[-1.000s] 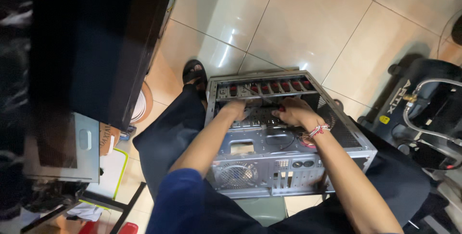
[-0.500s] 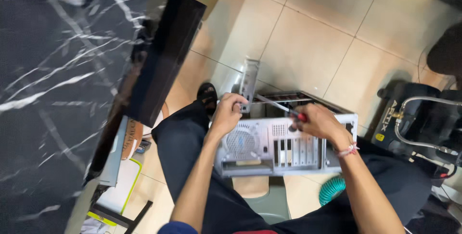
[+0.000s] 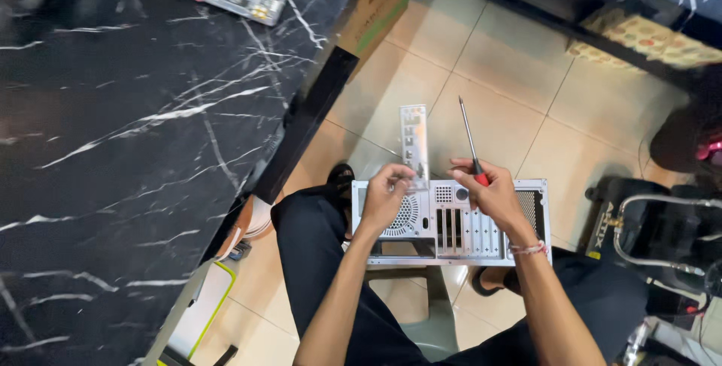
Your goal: The person uses a screwdriver to remove screws from the back of a computer case. They then remove the side panel and place it on the table. The person continues to unscrew and remove a fan from the back of the case.
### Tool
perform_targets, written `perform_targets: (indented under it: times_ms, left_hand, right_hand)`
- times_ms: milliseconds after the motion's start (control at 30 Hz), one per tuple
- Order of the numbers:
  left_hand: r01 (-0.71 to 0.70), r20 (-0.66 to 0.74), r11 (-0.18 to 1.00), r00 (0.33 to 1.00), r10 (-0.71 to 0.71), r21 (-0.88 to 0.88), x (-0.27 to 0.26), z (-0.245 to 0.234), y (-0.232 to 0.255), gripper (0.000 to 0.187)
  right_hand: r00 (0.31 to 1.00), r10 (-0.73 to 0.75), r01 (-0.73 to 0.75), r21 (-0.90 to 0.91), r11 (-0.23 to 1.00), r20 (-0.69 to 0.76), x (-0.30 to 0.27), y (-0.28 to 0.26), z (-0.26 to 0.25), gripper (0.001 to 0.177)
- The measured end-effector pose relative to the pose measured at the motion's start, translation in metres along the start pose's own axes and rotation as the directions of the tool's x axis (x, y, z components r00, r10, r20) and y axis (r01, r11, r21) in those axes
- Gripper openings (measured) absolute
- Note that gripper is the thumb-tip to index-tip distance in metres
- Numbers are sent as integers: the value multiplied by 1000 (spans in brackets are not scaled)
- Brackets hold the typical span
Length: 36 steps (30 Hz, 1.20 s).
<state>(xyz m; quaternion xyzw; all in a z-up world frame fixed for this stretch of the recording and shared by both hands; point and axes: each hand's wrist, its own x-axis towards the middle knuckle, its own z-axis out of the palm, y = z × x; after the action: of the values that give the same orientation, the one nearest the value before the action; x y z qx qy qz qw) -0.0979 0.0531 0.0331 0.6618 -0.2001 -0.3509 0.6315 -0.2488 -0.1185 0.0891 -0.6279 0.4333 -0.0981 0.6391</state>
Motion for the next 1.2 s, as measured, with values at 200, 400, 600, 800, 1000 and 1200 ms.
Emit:
perform_targets:
  times_ms: [200,400,600,800,1000,1200]
  left_hand:
    - [-115,-77,975,992,102,-191,-20,-8,72,14]
    - [-255,-160,961,958,236,-110,-68,-60,203,18]
    - [-314,-114,935,935,335,167,-66,-113,265,44]
    - [-314,-158,890,911,380,330,58,-124,281,58]
    - [-262,-338,823,817,468,504,108,-117,288,71]
    - [-501,-336,627,553,762,596,25,-83,290,13]
  right_hand:
    - [980,-198,195,207,959,-2,-21,-80,48,29]
    - [903,-413,397,138,907,116,-38,-166,82,20]
    - [902,-421,421,22,907,94,-30,-246,140,17]
    - [873,-488,485,-101,869,-10,54,-309,174,17]
    - [883,-469,468,-115,876,20,105,-347,192,25]
    - [901,-433,432,-23,901,-17,60,-269,112,13]
